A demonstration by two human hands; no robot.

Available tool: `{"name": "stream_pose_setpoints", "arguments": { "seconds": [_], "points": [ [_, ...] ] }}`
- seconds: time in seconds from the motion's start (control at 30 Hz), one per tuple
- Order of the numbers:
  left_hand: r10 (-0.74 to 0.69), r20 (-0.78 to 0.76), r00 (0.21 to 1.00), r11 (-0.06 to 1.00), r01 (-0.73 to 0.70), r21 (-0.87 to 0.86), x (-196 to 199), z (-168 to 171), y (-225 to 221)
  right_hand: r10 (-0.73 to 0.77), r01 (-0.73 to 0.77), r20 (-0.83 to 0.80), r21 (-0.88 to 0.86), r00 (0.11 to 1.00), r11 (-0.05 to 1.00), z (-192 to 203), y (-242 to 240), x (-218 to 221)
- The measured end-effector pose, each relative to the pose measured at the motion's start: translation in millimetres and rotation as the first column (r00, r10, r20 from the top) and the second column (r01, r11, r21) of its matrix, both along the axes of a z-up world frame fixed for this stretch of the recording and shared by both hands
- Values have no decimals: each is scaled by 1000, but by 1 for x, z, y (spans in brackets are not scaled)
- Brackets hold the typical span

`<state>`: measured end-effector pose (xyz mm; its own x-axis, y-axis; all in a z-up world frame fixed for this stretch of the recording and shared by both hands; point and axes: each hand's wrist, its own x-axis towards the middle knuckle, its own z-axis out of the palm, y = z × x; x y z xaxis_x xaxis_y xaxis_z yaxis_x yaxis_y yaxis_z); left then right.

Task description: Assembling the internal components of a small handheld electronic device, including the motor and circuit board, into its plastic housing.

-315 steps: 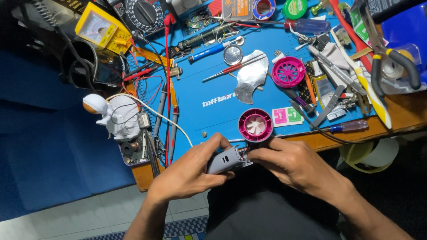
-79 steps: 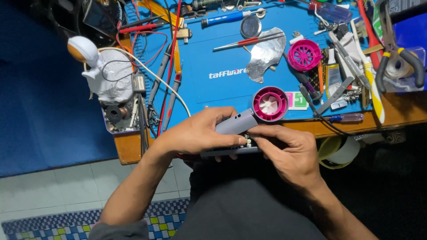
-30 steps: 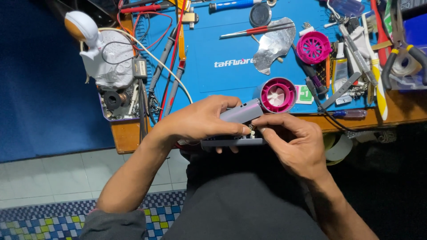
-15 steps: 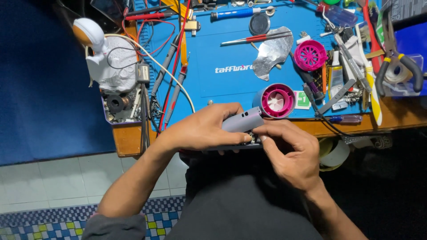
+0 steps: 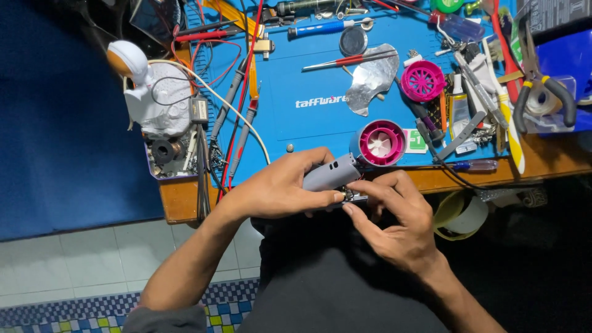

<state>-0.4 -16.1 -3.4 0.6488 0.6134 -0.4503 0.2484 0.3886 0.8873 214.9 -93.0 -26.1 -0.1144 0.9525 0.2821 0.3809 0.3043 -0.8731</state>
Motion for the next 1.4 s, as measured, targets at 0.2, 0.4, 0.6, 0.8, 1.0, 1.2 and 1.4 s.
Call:
{"name": "stream_pose_setpoints", "arguments": {
  "seconds": [0.2, 0.4, 0.6, 0.8, 1.0, 1.2, 1.4],
  "points": [
    [1, -21, 1000, 999, 0, 36, 1, 2, 0, 29, -55, -117, -224, 993, 973, 2, 2, 6],
    [16, -55, 998, 999, -13, 53, 0, 2, -2, -33, -57, -231, -374, 972, 926, -3, 0, 8],
    [8, -80, 997, 998, -3, 61, 0, 6, -3, -43, -54, -220, -416, 974, 908, -11, -1, 14],
    [-10, -79, 997, 996, 16, 82, -1, 5, -3, -107, -24, -283, -425, 953, 905, -12, -8, 11],
    [-151, -248, 957, 967, 195, 163, -1, 6, -4, -77, 71, -1, -375, 997, 924, 13, -12, 14],
    [-166, -107, 980, 922, 193, 337, 1, 3, -6, -139, 49, -176, -439, 974, 897, 6, -15, 11],
    [-216, -192, 957, 902, 271, 337, 2, 1, -11, -200, 39, -261, -517, 944, 855, 3, -17, 13]
  ]
}}
